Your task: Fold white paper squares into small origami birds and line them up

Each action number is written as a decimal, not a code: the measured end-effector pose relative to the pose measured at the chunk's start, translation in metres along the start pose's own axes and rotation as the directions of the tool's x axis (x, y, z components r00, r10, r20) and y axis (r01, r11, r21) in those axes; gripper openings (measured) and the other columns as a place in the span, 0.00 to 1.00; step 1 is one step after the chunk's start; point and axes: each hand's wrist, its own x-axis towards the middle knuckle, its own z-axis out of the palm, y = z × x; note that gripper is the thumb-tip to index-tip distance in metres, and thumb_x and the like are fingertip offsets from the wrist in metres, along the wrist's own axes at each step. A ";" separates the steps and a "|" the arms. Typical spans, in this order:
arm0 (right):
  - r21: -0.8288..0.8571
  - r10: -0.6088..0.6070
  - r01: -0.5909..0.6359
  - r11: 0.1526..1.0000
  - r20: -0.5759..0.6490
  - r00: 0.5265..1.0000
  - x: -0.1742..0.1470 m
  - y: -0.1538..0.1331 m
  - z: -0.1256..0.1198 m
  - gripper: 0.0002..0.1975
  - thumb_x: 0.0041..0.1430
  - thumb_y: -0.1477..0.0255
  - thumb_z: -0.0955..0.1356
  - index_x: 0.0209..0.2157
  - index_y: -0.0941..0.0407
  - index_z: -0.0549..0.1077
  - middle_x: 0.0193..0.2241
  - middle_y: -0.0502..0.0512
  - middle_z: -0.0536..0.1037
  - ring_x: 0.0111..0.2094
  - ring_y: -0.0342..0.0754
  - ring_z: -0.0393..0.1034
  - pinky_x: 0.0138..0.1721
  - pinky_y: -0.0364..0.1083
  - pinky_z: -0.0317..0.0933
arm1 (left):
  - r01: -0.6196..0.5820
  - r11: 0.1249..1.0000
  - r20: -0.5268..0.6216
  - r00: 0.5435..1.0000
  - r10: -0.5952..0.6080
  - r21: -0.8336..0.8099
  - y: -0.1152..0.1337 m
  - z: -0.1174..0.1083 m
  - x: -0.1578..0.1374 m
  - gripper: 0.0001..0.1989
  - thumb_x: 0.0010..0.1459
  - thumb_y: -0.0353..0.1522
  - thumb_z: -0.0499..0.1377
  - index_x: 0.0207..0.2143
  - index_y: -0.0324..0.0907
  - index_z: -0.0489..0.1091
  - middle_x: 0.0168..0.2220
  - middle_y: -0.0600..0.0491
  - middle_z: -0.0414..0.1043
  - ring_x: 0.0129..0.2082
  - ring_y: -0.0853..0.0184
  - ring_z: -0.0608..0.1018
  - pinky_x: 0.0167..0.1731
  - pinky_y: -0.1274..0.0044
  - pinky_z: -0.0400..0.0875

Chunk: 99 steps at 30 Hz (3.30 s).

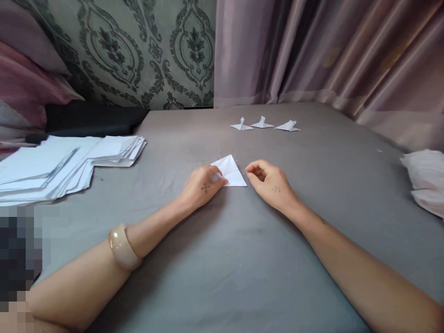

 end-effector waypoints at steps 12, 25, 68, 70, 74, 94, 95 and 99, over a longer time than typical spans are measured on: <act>-0.174 -0.317 0.358 0.917 0.224 0.922 -0.016 -0.008 0.012 0.17 0.58 0.83 0.59 0.40 0.55 0.76 0.41 0.56 0.75 0.41 0.47 0.69 0.46 0.46 0.62 | -0.062 0.993 0.092 0.993 0.071 -0.096 -0.010 -0.011 -0.004 0.11 0.49 0.31 0.56 0.37 0.39 0.71 0.36 0.50 0.69 0.31 0.66 0.72 0.29 0.75 0.67; -0.185 -0.332 0.376 0.908 0.229 0.915 -0.017 -0.009 0.013 0.19 0.58 0.84 0.59 0.41 0.56 0.77 0.41 0.58 0.74 0.42 0.48 0.69 0.47 0.47 0.63 | -0.245 0.970 -0.020 0.969 0.245 0.009 -0.024 -0.006 -0.003 0.11 0.55 0.28 0.54 0.38 0.45 0.74 0.48 0.50 0.70 0.50 0.58 0.68 0.52 0.59 0.59; -0.149 0.097 -0.038 0.988 0.411 0.906 0.003 -0.004 -0.033 0.12 0.49 0.76 0.63 0.28 0.52 0.79 0.41 0.49 0.78 0.36 0.46 0.71 0.36 0.43 0.62 | -0.641 0.733 0.217 0.768 0.603 0.229 -0.009 0.001 -0.017 0.19 0.68 0.36 0.44 0.48 0.35 0.70 0.45 0.43 0.68 0.46 0.61 0.72 0.47 0.69 0.70; -0.150 0.096 -0.035 0.988 0.419 0.903 0.004 -0.002 -0.034 0.12 0.49 0.75 0.63 0.28 0.52 0.79 0.42 0.49 0.78 0.36 0.46 0.71 0.37 0.43 0.62 | -0.638 0.731 0.230 0.770 0.595 0.241 -0.007 0.000 -0.017 0.20 0.68 0.37 0.44 0.48 0.35 0.69 0.44 0.43 0.68 0.45 0.61 0.72 0.47 0.69 0.70; -0.142 0.103 -0.045 0.989 0.427 0.899 0.005 0.000 -0.034 0.12 0.49 0.75 0.63 0.28 0.52 0.79 0.41 0.50 0.78 0.38 0.47 0.72 0.39 0.43 0.62 | -0.660 0.696 0.245 0.752 0.612 0.283 -0.006 0.000 -0.017 0.22 0.68 0.39 0.43 0.53 0.36 0.67 0.42 0.44 0.67 0.41 0.62 0.70 0.44 0.69 0.69; -0.339 0.065 -0.040 0.940 0.061 0.996 -0.004 -0.004 0.001 0.10 0.54 0.65 0.67 0.37 0.54 0.71 0.36 0.53 0.77 0.32 0.46 0.69 0.33 0.46 0.60 | -0.604 0.741 0.216 0.797 0.564 0.294 0.002 0.004 -0.017 0.22 0.67 0.40 0.45 0.50 0.35 0.69 0.40 0.42 0.67 0.42 0.60 0.70 0.44 0.67 0.69; -0.358 0.058 -0.033 0.933 0.059 0.997 -0.005 -0.003 0.002 0.09 0.54 0.65 0.67 0.36 0.54 0.70 0.36 0.53 0.77 0.32 0.46 0.69 0.32 0.46 0.60 | -0.595 0.749 0.221 0.804 0.553 0.292 0.002 0.002 -0.018 0.21 0.67 0.39 0.45 0.48 0.35 0.70 0.40 0.43 0.68 0.42 0.60 0.70 0.44 0.68 0.70; -0.366 0.044 -0.016 0.930 0.068 0.997 -0.005 0.000 0.003 0.08 0.54 0.65 0.67 0.35 0.54 0.70 0.34 0.52 0.76 0.31 0.46 0.68 0.32 0.46 0.59 | -0.566 0.764 0.212 0.824 0.525 0.310 0.001 -0.001 -0.020 0.19 0.67 0.37 0.45 0.38 0.36 0.73 0.37 0.45 0.69 0.41 0.62 0.72 0.41 0.71 0.71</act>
